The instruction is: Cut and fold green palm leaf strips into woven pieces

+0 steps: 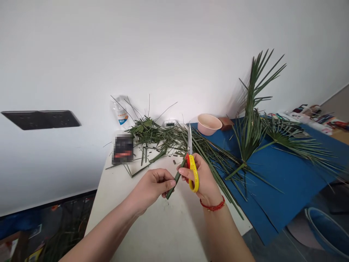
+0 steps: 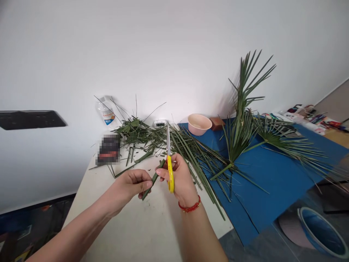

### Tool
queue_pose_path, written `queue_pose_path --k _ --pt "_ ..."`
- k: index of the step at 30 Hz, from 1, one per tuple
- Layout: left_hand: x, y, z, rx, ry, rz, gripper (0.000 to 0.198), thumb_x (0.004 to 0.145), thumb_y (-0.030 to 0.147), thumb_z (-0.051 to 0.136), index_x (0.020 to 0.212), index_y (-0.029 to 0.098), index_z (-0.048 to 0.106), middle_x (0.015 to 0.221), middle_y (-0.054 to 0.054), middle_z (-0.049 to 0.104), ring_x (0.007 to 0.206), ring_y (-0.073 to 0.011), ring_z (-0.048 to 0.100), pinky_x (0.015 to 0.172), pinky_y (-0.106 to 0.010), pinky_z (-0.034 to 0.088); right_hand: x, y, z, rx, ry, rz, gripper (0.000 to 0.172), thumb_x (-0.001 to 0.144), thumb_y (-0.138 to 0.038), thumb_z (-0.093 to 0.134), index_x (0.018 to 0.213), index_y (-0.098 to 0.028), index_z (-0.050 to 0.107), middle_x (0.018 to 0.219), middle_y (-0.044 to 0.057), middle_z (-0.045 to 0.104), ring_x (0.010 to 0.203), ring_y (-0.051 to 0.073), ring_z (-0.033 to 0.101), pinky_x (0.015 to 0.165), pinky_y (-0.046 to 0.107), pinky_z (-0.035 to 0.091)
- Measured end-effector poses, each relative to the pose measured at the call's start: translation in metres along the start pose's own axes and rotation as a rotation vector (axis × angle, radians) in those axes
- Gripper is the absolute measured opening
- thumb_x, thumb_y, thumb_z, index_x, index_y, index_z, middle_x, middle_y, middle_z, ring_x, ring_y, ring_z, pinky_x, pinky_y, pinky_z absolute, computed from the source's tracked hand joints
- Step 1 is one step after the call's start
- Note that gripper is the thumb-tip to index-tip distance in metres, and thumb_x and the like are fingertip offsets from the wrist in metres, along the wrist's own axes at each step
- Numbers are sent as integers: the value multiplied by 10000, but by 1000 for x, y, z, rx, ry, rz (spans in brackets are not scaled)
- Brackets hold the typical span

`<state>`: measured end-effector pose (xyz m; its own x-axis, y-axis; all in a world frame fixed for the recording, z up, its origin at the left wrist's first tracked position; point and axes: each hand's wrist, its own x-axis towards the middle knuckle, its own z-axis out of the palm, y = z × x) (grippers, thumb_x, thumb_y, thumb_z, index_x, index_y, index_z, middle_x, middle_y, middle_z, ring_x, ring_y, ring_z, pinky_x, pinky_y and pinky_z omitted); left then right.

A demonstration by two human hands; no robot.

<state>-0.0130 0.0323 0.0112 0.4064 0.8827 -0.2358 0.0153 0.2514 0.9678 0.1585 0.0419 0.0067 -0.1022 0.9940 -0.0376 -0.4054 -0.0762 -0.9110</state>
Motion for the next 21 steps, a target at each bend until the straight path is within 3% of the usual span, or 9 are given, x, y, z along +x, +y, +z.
queue_pose_path --k 9,17,21 --pt "1 -4 6 -114 4 -14 229 787 334 682 664 162 593 575 49 486 544 -91 384 529 -236 314 -5 -2 -1 48 -90 14 386 632 -186 835 803 -212 489 695 -54 636 576 92 574 529 204 426" --pt "-2 -4 6 -310 -93 -49 246 818 344 668 667 159 611 573 25 510 541 -98 357 532 -255 241 -9 -2 -5 101 -123 41 323 693 -188 781 881 -205 518 787 12 692 622 119 616 544 215 444" --pt "-1 -7 6 -364 -120 -61 240 833 324 651 667 156 607 572 14 501 550 -107 342 545 -268 213 -9 -2 -4 115 -105 78 311 691 -171 752 890 -204 515 874 40 716 550 85 565 504 202 413"
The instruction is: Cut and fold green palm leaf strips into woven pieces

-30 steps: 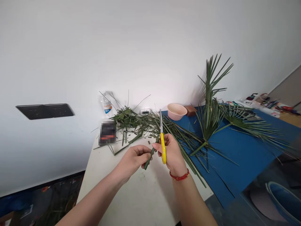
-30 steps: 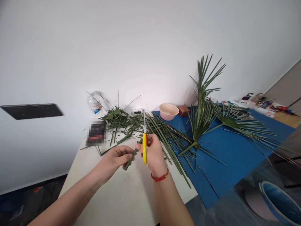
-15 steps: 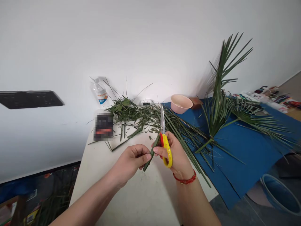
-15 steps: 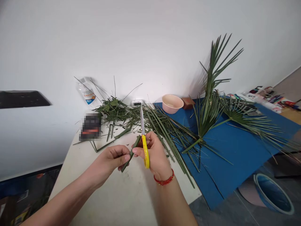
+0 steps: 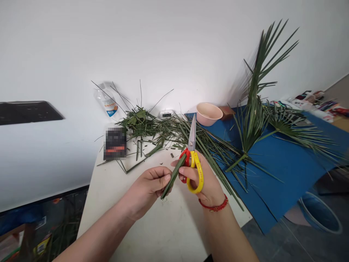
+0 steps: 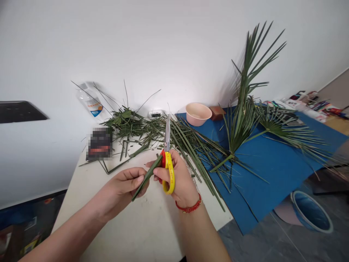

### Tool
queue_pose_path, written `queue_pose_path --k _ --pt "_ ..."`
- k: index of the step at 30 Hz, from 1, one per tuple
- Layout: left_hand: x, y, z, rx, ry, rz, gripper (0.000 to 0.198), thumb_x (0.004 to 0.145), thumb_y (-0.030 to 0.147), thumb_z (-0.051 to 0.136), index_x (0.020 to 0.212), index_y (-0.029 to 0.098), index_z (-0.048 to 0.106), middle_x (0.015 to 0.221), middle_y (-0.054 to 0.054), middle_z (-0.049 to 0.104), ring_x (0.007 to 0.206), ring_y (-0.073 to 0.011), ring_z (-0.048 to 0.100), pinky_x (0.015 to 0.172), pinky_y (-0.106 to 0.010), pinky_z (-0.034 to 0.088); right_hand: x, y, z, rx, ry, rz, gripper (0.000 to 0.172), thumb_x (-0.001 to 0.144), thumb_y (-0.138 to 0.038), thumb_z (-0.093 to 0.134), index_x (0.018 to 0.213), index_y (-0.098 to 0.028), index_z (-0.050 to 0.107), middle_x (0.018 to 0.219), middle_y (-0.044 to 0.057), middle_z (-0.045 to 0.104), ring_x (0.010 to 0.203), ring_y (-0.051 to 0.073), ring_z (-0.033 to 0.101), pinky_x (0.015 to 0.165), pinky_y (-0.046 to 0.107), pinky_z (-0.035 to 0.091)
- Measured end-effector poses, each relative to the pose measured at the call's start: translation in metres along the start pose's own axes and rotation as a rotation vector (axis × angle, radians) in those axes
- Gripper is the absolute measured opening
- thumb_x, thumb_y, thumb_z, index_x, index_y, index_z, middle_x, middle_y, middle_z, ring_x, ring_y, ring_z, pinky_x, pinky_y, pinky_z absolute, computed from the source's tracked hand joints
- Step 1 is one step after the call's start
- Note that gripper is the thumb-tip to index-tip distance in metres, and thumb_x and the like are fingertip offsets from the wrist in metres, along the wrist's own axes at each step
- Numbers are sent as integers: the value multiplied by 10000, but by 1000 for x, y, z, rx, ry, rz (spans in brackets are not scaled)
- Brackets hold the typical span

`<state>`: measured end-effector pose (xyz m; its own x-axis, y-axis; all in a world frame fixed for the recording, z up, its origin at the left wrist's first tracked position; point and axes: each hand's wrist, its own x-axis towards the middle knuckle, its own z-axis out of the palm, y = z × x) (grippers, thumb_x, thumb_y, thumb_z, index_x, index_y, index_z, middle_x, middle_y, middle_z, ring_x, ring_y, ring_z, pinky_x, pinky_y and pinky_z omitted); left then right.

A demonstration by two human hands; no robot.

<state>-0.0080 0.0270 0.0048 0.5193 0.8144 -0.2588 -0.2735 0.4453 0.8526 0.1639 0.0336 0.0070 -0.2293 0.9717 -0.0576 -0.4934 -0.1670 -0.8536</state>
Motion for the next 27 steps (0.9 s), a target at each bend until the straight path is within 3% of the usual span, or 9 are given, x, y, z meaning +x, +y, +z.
queue_pose_path --k 9,13,18,23,27 --pt "4 -9 8 -91 -55 -67 246 850 361 604 715 156 586 555 29 431 514 -103 323 530 -270 207 -1 2 4 35 35 -31 345 669 -226 788 842 -221 490 737 -11 661 563 105 550 524 223 431" --pt "4 -9 10 64 34 -47 252 850 394 604 753 162 590 604 30 441 535 -100 340 527 -255 252 1 5 4 0 121 -61 394 639 -230 826 800 -233 466 655 -68 584 532 92 521 516 225 444" --pt "5 -6 10 412 187 107 172 867 326 574 802 172 613 709 -4 577 606 -119 454 586 -266 370 2 10 2 -111 187 -53 391 642 -218 823 793 -232 462 631 -94 540 497 78 493 465 206 417" --pt "6 -8 9 479 251 75 87 804 255 618 799 168 623 724 -13 635 589 -118 484 535 -250 373 3 15 0 -238 207 -31 386 627 -184 815 805 -227 476 672 -93 534 521 77 489 473 210 419" --pt "3 -7 10 499 224 97 74 806 207 583 838 175 641 719 -3 617 609 -121 503 553 -248 400 4 17 -3 -252 220 -10 393 621 -207 814 818 -232 475 667 -86 542 534 93 494 479 224 412"
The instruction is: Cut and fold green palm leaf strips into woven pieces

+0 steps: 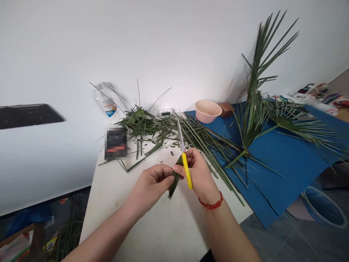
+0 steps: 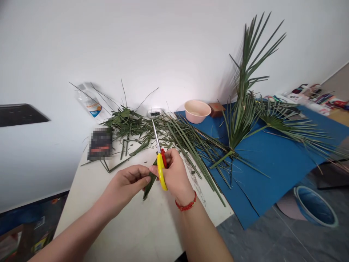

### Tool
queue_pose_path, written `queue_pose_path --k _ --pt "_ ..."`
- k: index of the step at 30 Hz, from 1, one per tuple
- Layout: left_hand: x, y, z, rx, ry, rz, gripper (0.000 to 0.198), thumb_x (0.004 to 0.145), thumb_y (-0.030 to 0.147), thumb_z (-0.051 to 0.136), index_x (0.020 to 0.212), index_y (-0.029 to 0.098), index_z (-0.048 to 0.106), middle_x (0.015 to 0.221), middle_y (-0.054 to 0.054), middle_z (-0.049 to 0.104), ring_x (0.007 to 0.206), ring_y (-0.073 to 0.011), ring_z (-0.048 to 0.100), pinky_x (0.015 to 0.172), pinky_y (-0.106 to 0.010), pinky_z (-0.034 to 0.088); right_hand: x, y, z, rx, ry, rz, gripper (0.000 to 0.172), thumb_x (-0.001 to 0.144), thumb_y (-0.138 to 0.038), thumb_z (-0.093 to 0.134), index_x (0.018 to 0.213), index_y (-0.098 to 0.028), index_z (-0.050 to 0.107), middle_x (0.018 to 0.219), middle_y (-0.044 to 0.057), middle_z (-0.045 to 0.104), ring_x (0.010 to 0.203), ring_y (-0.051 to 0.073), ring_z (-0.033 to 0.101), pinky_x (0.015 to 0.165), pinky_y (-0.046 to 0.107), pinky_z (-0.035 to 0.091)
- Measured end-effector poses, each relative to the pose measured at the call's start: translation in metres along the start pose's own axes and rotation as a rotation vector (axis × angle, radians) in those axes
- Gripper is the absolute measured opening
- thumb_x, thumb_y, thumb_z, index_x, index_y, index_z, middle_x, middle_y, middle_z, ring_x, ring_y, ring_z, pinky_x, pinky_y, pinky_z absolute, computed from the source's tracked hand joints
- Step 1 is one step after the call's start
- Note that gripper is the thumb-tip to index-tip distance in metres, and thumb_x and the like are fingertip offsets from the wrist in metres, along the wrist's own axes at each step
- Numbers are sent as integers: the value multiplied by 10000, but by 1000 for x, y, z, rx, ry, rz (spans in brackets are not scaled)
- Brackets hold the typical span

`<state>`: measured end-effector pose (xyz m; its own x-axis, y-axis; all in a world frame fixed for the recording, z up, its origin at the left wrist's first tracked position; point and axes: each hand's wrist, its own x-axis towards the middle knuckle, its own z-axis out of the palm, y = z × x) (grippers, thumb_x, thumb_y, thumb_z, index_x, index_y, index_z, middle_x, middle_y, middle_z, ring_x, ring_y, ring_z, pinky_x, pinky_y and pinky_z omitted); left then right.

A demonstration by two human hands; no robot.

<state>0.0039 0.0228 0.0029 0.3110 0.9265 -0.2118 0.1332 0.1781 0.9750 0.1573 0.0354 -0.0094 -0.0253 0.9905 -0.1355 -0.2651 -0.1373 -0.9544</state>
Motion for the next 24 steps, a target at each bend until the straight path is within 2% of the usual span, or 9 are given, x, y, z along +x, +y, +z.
queue_pose_path --k 7,10,14,18,21,24 --pt "-10 2 5 59 -55 148 309 755 74 550 1022 231 558 802 4 600 729 -149 557 656 -275 464 3 -3 -3 13 80 -53 408 607 -211 822 775 -230 451 609 -108 460 510 71 396 471 201 316" --pt "-11 1 5 190 -34 198 258 750 61 521 931 226 604 807 -7 618 730 -153 566 677 -281 461 3 -4 -2 -3 104 -54 389 616 -217 812 764 -231 453 615 -105 459 509 73 396 471 206 316" --pt "-10 1 6 334 24 195 230 729 81 516 826 216 675 791 -18 666 723 -169 597 685 -288 466 5 0 -2 -49 154 -41 388 596 -207 808 773 -233 464 657 -88 504 509 82 430 467 219 348" --pt "-10 5 9 450 111 154 52 706 240 667 751 215 679 719 -17 660 655 -181 589 607 -284 450 6 7 -2 -108 193 -26 387 613 -196 795 823 -235 472 717 -68 555 528 93 485 483 233 396" --pt "-11 6 12 563 174 184 45 694 264 692 696 221 682 678 -13 647 629 -181 573 592 -288 426 6 11 -2 -124 216 -15 383 626 -201 792 833 -234 472 736 -61 564 544 98 509 496 240 418" --pt "-10 3 12 522 209 196 98 736 210 624 662 226 687 684 -10 663 631 -172 575 610 -283 423 7 11 -2 -79 206 -11 388 621 -211 804 828 -231 475 737 -62 566 551 94 510 499 237 424"
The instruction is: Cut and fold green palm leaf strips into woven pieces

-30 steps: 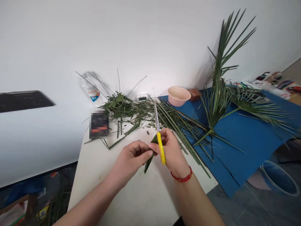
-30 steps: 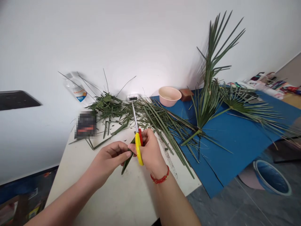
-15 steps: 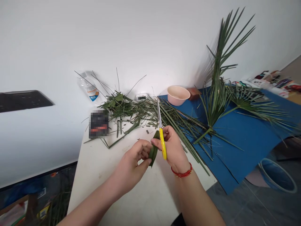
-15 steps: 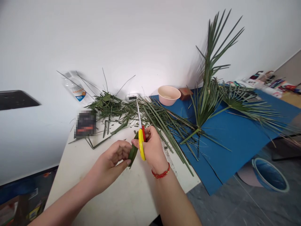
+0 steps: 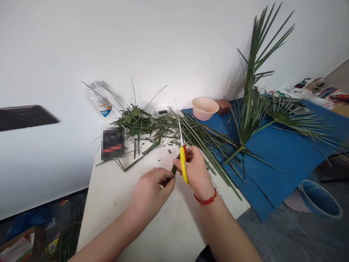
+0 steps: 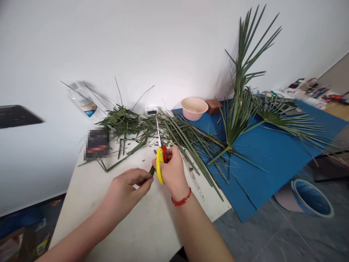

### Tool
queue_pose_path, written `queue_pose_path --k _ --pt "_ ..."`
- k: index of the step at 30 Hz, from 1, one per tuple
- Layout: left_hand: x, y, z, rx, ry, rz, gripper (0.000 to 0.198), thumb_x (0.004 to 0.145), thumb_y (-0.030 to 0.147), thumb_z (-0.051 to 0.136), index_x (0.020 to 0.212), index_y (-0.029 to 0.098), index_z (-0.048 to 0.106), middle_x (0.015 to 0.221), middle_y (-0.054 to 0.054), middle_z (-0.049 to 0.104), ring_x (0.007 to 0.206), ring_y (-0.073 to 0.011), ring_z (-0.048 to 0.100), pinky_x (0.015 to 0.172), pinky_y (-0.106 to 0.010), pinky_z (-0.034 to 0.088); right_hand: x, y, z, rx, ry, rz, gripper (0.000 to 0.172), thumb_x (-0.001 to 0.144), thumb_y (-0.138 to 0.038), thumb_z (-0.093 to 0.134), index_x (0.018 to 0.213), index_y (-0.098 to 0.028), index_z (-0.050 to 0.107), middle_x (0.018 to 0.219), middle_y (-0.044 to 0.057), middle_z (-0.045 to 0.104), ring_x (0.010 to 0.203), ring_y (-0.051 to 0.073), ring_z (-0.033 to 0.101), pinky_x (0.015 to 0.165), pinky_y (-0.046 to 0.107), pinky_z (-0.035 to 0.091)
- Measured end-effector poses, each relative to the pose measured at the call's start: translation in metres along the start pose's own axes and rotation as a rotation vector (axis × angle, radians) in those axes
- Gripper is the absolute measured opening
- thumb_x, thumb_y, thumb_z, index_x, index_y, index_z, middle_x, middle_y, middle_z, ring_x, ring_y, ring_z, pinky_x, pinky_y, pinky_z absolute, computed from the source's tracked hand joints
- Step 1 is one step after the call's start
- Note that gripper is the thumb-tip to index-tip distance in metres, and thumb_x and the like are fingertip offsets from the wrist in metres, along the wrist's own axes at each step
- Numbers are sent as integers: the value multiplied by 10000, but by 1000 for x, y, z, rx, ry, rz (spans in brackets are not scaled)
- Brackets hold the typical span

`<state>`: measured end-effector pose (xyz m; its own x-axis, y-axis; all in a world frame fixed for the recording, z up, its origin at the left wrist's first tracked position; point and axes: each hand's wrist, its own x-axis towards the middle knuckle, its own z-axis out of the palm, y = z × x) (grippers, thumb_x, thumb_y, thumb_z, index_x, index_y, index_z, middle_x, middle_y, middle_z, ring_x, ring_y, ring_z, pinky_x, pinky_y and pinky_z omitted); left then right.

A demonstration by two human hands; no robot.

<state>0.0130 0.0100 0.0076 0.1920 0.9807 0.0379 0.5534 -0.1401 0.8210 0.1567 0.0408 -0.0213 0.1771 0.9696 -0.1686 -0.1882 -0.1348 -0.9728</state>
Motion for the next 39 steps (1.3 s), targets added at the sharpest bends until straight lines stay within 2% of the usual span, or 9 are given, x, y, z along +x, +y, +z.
queue_pose_path --k 6,10,14,18,24,30,35,39 --pt "3 -7 -2 -313 -38 -214 138 762 314 650 708 195 695 592 15 596 529 -125 480 488 -242 339 -2 -9 -1 212 -185 27 400 590 -209 833 808 -228 498 687 -80 566 544 78 485 463 195 360" --pt "6 -8 -6 -429 -34 -221 157 779 333 662 774 181 698 651 -2 640 578 -130 516 516 -240 362 -6 -12 2 219 -237 84 420 549 -172 845 777 -223 495 658 -95 550 517 67 477 460 190 366" --pt "6 -9 -4 -499 -98 -207 108 809 277 637 818 178 680 720 -22 680 624 -138 551 577 -257 423 -7 -11 3 253 -203 72 414 568 -157 828 785 -228 482 672 -95 566 500 71 505 451 201 407" --pt "4 -6 -1 -557 -124 -183 46 804 222 633 815 183 612 652 12 629 587 -123 540 564 -257 448 -5 -12 2 291 -132 54 420 568 -144 829 783 -229 478 678 -92 573 517 81 537 453 209 441" --pt "2 -1 4 -636 -122 -167 172 780 173 633 873 224 497 586 84 512 539 -105 506 515 -236 450 -2 -17 0 348 -53 65 425 547 -148 843 769 -216 487 711 -79 573 563 79 560 473 198 458" --pt "-3 -2 6 -584 -223 -209 94 785 169 592 870 202 565 613 66 506 563 -109 510 522 -246 464 2 -17 -2 351 -3 55 410 571 -167 821 790 -213 477 639 -94 570 440 50 496 404 172 376" --pt "-3 -3 3 -561 -304 -151 308 779 155 584 1081 194 624 572 84 441 529 -117 518 554 -284 469 1 -16 0 355 -68 43 401 581 -172 816 795 -212 479 656 -88 587 458 55 502 423 178 390" --pt "-1 -4 0 -582 -300 -115 344 753 136 606 1084 205 665 692 44 508 555 -109 515 562 -289 460 0 -17 0 369 -86 33 402 578 -166 818 792 -212 481 642 -89 578 462 55 496 429 173 387"
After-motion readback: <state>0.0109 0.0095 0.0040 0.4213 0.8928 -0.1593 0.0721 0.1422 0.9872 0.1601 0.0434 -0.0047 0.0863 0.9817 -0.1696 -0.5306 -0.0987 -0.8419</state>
